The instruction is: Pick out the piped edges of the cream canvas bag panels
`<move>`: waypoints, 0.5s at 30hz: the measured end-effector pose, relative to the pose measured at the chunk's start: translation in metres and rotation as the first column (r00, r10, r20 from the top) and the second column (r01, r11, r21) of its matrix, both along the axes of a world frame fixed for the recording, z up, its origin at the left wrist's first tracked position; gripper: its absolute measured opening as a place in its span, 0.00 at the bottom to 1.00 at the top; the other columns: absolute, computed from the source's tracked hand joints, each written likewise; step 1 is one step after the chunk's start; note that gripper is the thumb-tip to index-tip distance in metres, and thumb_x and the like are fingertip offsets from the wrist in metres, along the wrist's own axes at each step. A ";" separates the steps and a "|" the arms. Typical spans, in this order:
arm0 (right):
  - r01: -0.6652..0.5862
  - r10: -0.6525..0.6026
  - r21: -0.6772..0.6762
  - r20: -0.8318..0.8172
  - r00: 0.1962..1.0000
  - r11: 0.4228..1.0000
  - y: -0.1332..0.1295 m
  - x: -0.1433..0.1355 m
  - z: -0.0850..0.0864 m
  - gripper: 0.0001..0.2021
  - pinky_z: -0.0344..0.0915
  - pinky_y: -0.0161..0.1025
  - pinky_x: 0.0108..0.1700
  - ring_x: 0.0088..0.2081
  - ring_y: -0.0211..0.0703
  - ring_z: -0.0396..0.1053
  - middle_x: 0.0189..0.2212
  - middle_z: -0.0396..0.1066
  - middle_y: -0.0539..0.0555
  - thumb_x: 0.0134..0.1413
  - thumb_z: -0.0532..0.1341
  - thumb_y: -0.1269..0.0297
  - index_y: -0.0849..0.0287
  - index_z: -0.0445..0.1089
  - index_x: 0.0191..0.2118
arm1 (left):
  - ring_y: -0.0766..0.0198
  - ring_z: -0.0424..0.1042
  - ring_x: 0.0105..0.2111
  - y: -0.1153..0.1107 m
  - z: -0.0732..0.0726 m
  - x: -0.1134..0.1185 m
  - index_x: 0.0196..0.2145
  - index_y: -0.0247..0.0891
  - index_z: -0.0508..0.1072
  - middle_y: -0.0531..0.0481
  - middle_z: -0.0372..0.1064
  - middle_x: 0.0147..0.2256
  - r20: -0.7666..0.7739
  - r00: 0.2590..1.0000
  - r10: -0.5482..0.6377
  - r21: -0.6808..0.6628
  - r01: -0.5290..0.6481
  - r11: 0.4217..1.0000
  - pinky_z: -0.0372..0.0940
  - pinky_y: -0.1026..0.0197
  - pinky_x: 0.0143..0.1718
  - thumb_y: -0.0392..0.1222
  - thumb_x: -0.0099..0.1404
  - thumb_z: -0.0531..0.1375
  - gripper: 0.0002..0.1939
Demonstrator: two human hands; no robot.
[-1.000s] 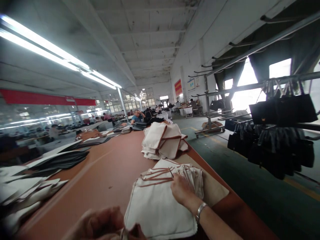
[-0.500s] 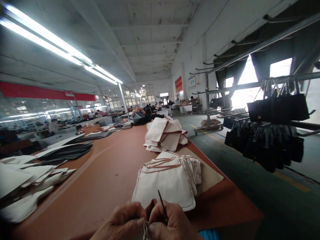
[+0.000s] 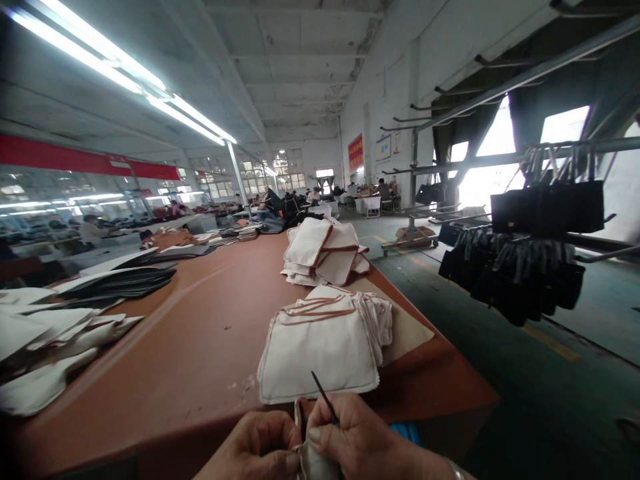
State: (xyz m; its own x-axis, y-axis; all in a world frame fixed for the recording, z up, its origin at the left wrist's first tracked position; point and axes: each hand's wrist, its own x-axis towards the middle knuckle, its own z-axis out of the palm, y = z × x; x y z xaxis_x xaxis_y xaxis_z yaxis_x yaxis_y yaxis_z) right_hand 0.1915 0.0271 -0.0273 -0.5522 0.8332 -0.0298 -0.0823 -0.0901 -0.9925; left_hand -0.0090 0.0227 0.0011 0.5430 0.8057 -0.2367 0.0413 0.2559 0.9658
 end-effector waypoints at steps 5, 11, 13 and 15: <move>0.023 -0.047 0.143 0.167 0.985 0.989 -0.002 0.003 0.015 0.14 0.53 0.32 0.28 0.27 0.35 0.55 0.24 0.61 0.46 0.46 0.67 0.58 0.60 0.63 0.30 | 0.69 0.54 0.23 0.001 0.012 0.012 0.24 0.36 0.66 0.56 0.60 0.22 -0.223 0.975 0.010 0.018 -0.006 1.000 0.49 0.66 0.25 0.42 0.53 0.64 0.10; 0.093 -0.196 0.303 0.331 0.923 0.948 0.001 0.003 0.012 0.02 0.53 0.33 0.27 0.26 0.36 0.59 0.22 0.63 0.46 0.42 0.60 0.72 0.60 0.65 0.25 | 0.67 0.54 0.26 0.010 -0.012 0.015 0.22 0.37 0.64 0.55 0.59 0.23 -0.301 0.948 0.103 0.171 -0.053 0.984 0.49 0.64 0.27 0.41 0.51 0.62 0.09; 0.107 -0.231 0.369 0.312 0.922 0.923 0.001 0.004 0.005 0.02 0.53 0.33 0.26 0.25 0.37 0.60 0.21 0.64 0.47 0.43 0.59 0.72 0.59 0.64 0.25 | 0.67 0.54 0.25 0.014 -0.023 0.014 0.22 0.37 0.64 0.55 0.59 0.23 -0.207 0.973 0.098 0.141 -0.070 0.988 0.48 0.64 0.27 0.48 0.50 0.67 0.16; 0.116 -0.224 0.396 0.240 0.945 0.911 0.000 0.005 0.000 0.03 0.55 0.33 0.27 0.25 0.37 0.61 0.21 0.64 0.48 0.46 0.59 0.70 0.59 0.64 0.25 | 0.68 0.52 0.23 0.017 -0.028 0.012 0.21 0.37 0.64 0.55 0.58 0.21 -0.109 0.992 0.064 0.048 -0.059 0.997 0.47 0.64 0.26 0.61 0.50 0.68 0.26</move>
State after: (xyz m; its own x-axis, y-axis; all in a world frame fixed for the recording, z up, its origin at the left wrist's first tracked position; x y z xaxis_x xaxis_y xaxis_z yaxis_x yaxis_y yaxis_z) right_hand 0.1965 0.0271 -0.0275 -0.4161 0.8931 0.1709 0.2170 0.2800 -0.9352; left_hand 0.0034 0.0394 -0.0265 0.4645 0.8479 -0.2557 0.1341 0.2180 0.9667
